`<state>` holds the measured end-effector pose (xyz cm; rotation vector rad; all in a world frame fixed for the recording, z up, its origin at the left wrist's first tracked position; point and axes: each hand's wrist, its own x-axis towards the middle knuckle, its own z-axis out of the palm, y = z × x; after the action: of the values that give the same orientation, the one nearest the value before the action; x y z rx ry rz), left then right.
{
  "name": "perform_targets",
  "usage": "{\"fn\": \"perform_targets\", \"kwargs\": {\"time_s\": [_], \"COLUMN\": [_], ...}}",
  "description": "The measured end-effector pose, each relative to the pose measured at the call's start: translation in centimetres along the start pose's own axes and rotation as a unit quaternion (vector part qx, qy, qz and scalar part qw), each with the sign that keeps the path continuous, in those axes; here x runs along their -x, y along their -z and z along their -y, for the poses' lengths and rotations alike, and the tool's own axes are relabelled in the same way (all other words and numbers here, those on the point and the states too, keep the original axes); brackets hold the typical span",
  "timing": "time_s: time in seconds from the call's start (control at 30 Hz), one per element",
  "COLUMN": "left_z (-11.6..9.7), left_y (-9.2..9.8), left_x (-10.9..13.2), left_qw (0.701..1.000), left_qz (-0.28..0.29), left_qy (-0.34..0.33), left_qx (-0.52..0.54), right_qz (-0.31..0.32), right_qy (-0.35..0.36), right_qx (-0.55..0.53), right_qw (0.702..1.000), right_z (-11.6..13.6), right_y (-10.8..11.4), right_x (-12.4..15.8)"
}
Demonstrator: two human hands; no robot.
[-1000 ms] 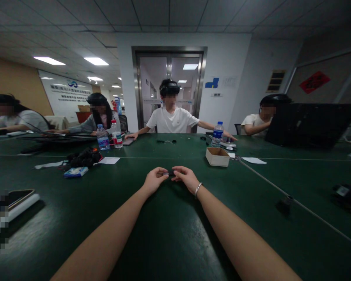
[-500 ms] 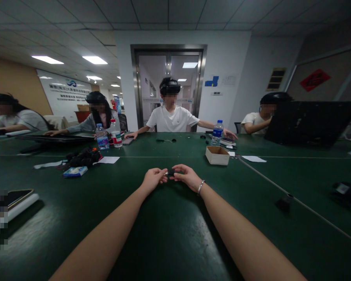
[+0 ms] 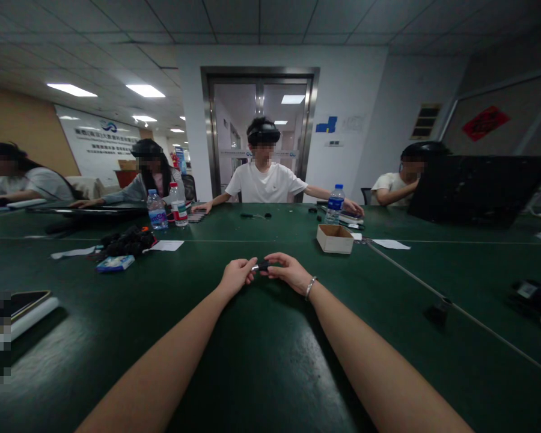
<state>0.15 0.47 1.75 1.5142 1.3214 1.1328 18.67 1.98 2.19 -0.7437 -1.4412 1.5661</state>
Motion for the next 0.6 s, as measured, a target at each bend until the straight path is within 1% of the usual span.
{"fn": "perform_targets", "kwargs": {"time_s": [0.17,0.2,0.23,0.33,0.37,0.43,0.5,0.53,0.6], "left_z": [0.43,0.45,0.44,0.29,0.22,0.10,0.03,0.02,0.08], "left_y": [0.12,0.10,0.06,-0.13,-0.18,-0.21,-0.19,-0.18,-0.20], "left_x": [-0.07,-0.08,-0.07,0.06,0.14,0.28,0.36,0.36,0.30], "left_qw": [0.993,0.992,0.992,0.996,0.997,0.998,0.997,0.996,0.998], "left_qz": [0.004,0.006,0.008,0.017,0.021,0.020,0.004,-0.003,0.000], "left_qy": [-0.100,-0.106,-0.099,-0.038,-0.030,-0.050,-0.081,-0.084,-0.061], "left_qx": [0.062,0.068,0.073,0.076,0.067,0.038,0.016,0.015,0.027], "right_qz": [-0.047,-0.053,-0.057,-0.062,-0.061,-0.061,-0.058,-0.057,-0.054], "right_qy": [-0.009,-0.009,-0.010,-0.012,-0.014,-0.014,-0.014,-0.015,-0.019], "right_qx": [-0.004,-0.004,-0.003,-0.003,-0.002,-0.003,-0.004,-0.005,-0.005], "right_qw": [0.999,0.999,0.998,0.998,0.998,0.998,0.998,0.998,0.998], "right_z": [0.09,0.07,0.04,-0.06,-0.09,-0.10,-0.04,0.02,0.17], "right_y": [-0.44,-0.50,-0.53,-0.52,-0.49,-0.42,-0.38,-0.38,-0.40], "right_x": [-0.10,-0.14,-0.18,-0.27,-0.29,-0.29,-0.25,-0.21,-0.13]}}
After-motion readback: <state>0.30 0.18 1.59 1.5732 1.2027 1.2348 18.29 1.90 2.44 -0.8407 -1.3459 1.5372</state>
